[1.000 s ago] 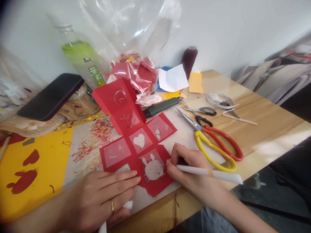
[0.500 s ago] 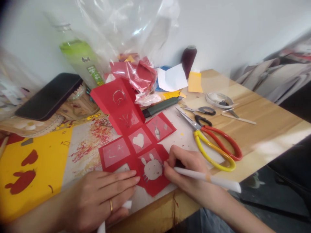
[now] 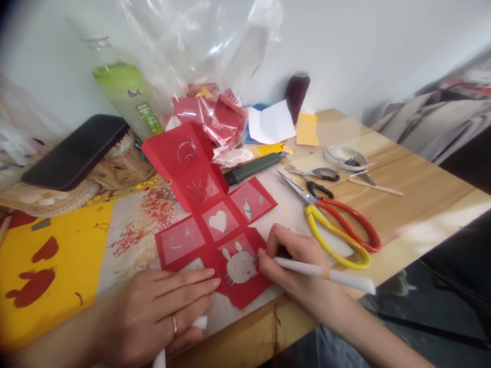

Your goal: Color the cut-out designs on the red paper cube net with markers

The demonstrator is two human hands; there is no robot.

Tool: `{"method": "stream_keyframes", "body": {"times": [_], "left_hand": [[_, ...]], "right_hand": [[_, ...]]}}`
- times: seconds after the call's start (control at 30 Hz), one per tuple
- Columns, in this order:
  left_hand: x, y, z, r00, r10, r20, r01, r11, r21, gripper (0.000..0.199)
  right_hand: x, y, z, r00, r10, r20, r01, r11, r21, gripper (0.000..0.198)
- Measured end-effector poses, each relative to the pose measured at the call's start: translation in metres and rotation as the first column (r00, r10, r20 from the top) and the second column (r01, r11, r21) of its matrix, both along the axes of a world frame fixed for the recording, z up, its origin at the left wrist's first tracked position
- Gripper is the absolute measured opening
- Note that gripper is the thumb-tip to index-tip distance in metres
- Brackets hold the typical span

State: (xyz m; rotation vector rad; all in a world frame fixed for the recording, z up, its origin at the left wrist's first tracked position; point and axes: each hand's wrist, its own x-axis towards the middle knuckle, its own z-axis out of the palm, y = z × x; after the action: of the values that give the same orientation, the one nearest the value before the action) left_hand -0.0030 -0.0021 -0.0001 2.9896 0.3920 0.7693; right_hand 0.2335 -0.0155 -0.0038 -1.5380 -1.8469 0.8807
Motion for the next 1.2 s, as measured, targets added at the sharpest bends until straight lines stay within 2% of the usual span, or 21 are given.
{"method": "stream_keyframes", "body": {"times": [0.53,0.77,1.07,1.2], "left_hand": [[0.0003,0.0,0.0014,1.0,-0.01,-0.007,0.01,1.0,-0.013,0.024],[0.0,-0.0001,0.001,1.0,-0.002,-0.006,0.002,1.0,-0.005,0.025],[-0.0002,-0.0008,-0.0001,1.0,-0.004,-0.001,0.004,1.0,-0.005,0.025],[-0.0008,-0.0011,-0.0006,1.0,-0.002,-0.004,0.002,1.0,-0.007,0.025]], "right_hand": [[-0.0022,-0.0002,0.0016,1.0,0.004,0.022,-0.004,1.0,0.001,0.023],[-0.0006,0.002,0.0033,0.991,-0.047,-0.122,0.055,0.997,0.06,0.026],[-0.0005,-0.0008,0.0033,0.996,0.039,-0.082,-0.04,0.999,-0.015,0.025],[-0.0006,-0.001,0.0039,0.997,0.057,-0.054,-0.057,0.998,-0.007,0.025]]}}
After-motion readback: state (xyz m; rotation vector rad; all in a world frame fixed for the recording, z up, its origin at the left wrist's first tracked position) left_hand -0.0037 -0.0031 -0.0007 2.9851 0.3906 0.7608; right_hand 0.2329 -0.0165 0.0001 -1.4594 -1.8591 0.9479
